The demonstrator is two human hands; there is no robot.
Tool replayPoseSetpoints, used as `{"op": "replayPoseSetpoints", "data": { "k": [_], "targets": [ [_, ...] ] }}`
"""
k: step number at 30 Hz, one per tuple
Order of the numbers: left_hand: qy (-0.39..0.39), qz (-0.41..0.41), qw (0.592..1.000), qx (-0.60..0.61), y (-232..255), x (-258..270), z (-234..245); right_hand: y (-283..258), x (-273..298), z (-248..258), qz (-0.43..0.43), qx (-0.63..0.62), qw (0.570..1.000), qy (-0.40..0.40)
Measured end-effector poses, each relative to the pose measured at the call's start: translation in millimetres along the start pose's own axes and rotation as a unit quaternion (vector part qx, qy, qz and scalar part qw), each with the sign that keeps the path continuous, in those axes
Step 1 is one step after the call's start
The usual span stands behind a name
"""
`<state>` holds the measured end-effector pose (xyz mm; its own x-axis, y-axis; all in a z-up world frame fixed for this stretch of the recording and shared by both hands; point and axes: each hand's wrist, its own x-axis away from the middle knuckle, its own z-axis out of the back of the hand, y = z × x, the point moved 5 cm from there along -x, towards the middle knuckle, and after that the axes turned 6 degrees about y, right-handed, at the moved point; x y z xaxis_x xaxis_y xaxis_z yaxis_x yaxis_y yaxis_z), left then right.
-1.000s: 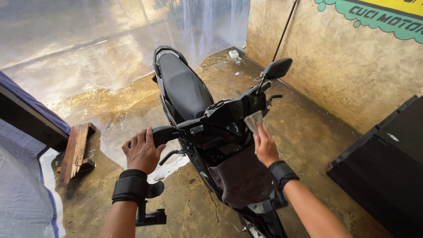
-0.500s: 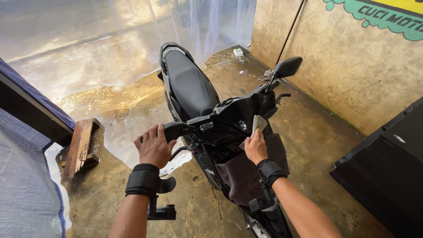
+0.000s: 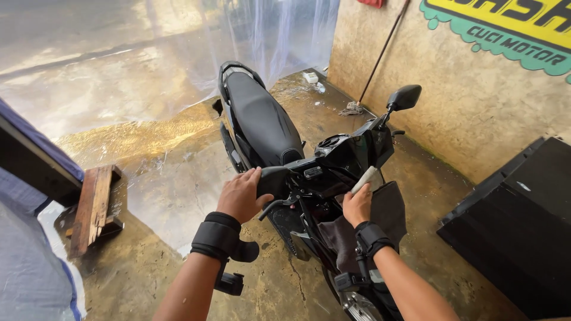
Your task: The person wipes the seat, handlebars, and front fairing of a black motorcycle using a cloth. The person moves around the vehicle to clean different sections, including the dashboard and mirrors.
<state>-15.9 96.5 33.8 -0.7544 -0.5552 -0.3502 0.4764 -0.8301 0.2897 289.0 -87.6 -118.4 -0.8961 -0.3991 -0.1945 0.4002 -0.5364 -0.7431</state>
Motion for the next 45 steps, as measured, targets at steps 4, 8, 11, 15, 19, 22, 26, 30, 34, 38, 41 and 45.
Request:
{"op": "replayPoseSetpoints", "data": {
  "k": [4, 8, 11, 15, 19, 22, 26, 30, 34, 38, 41, 45],
  "targets": [
    [0.036, -0.081, 0.995, 0.047, -14, 5, -10, -9, 20, -24, 0.057, 0.007, 0.997, 0.042],
    [0.026, -0.100, 0.994, 0.028, -15, 3, -10, -35, 43, -29, 0.099, -0.013, 0.992, 0.082],
    [0.022, -0.118, 0.992, 0.033, -19, 4, -14, -94, 83, -7, 0.050, -0.008, 0.997, 0.053],
    [0.013, -0.126, 0.991, 0.052, -22, 2, -16, -94, 98, -19, 0.127, 0.004, 0.991, 0.047],
    [0.021, -0.162, 0.985, 0.061, -26, -1, -20, -109, 117, -14, 0.209, 0.022, 0.976, 0.060],
    [0.026, -0.201, 0.978, 0.055, -25, -3, -24, -125, 135, -12, 0.122, 0.039, 0.992, -0.004],
    [0.021, -0.210, 0.974, 0.078, -28, -3, -22, -156, 157, -15, 0.263, -0.033, 0.961, 0.075],
    [0.010, -0.228, 0.964, 0.134, -38, -7, -28, -186, 157, -19, 0.222, -0.091, 0.961, 0.141],
    [-0.086, -0.197, 0.951, 0.224, -62, -13, -17, -218, 150, -21, 0.304, -0.109, 0.933, 0.157],
    [-0.119, -0.185, 0.954, 0.203, -84, -18, -5, -239, 130, -32, 0.376, -0.066, 0.921, 0.076],
    [-0.129, -0.126, 0.966, 0.183, -94, -23, 27, -249, 112, -36, 0.388, -0.027, 0.920, 0.037],
    [-0.073, -0.200, 0.948, 0.235, -108, -46, 24, -263, 93, -40, 0.388, 0.001, 0.921, -0.034]
  ]
}}
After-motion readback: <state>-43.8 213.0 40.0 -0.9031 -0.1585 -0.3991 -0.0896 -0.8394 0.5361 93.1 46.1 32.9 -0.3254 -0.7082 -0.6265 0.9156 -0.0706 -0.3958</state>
